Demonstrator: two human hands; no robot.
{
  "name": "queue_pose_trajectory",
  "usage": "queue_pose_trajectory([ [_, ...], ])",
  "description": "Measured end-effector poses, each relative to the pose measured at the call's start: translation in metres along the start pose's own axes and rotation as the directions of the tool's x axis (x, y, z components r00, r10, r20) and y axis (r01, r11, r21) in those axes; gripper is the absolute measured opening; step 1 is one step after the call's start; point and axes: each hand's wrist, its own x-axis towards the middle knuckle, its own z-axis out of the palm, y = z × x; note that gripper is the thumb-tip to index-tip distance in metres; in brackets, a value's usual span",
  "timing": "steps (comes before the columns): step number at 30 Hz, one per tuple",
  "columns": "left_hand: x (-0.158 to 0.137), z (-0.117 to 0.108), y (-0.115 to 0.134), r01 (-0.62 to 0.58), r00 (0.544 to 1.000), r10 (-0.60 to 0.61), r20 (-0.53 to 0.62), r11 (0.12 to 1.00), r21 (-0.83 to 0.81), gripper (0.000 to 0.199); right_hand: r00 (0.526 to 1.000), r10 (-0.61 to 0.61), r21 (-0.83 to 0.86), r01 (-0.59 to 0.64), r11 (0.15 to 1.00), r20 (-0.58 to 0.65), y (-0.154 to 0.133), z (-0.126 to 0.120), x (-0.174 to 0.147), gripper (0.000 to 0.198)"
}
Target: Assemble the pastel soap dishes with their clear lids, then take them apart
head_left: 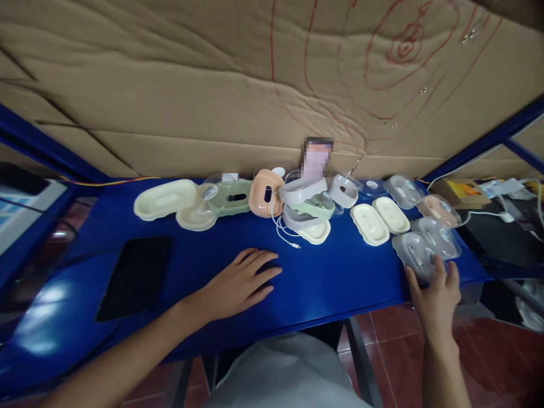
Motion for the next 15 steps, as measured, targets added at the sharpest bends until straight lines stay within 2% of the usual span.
queue_pose_trajectory([
  [3,0.0,0.0,-0.001,0.0,1.0,0.0,0.005,1.0,0.007,0.032,0.981,-0.161,0.019,0.164,0.986,-0.106,-0.033,0.01,0.016,0.075],
  [5,-0.001,0.002,-0.002,-0.008,1.0,0.009,-0.006,1.0,0.016,0.032,0.939,-0.341,0.161,0.344,0.925,-0.047,-0.07,0.015,0.025,0.055],
  [6,-0.001,0.002,-0.003,-0.008,1.0,0.008,-0.019,1.0,0.03,0.032,0.887,-0.461,0.251,0.443,0.86,0.014,-0.091,0.017,0.029,0.047],
  [7,-0.001,0.003,-0.005,-0.001,0.999,0.003,-0.04,0.998,0.056,0.033,0.805,-0.589,0.332,0.537,0.776,0.074,-0.113,0.019,0.033,0.044],
  [8,-0.001,0.003,-0.007,0.015,0.998,-0.009,-0.068,0.995,0.097,0.034,0.703,-0.702,0.393,0.618,0.681,0.114,-0.135,0.022,0.037,0.043],
  [9,0.001,0.003,-0.009,0.043,0.995,-0.028,-0.097,0.987,0.152,0.037,0.609,-0.782,0.428,0.677,0.599,0.131,-0.156,0.025,0.04,0.043],
  [10,0.004,0.001,-0.012,0.081,0.991,-0.055,-0.126,0.973,0.214,0.04,0.537,-0.834,0.447,0.719,0.533,0.131,-0.175,0.028,0.044,0.043],
  [11,0.009,-0.001,-0.016,0.129,0.984,-0.089,-0.152,0.953,0.276,0.044,0.487,-0.865,0.449,0.75,0.486,0.124,-0.192,0.032,0.048,0.042],
  [12,0.015,-0.004,-0.02,0.18,0.977,-0.13,-0.167,0.925,0.333,0.047,0.457,-0.882,0.437,0.775,0.458,0.113,-0.206,0.037,0.051,0.041],
  [15,0.039,-0.012,-0.033,0.32,0.947,-0.268,-0.177,0.835,0.448,0.053,0.416,-0.905,0.374,0.829,0.416,0.086,-0.233,0.05,0.058,0.035],
])
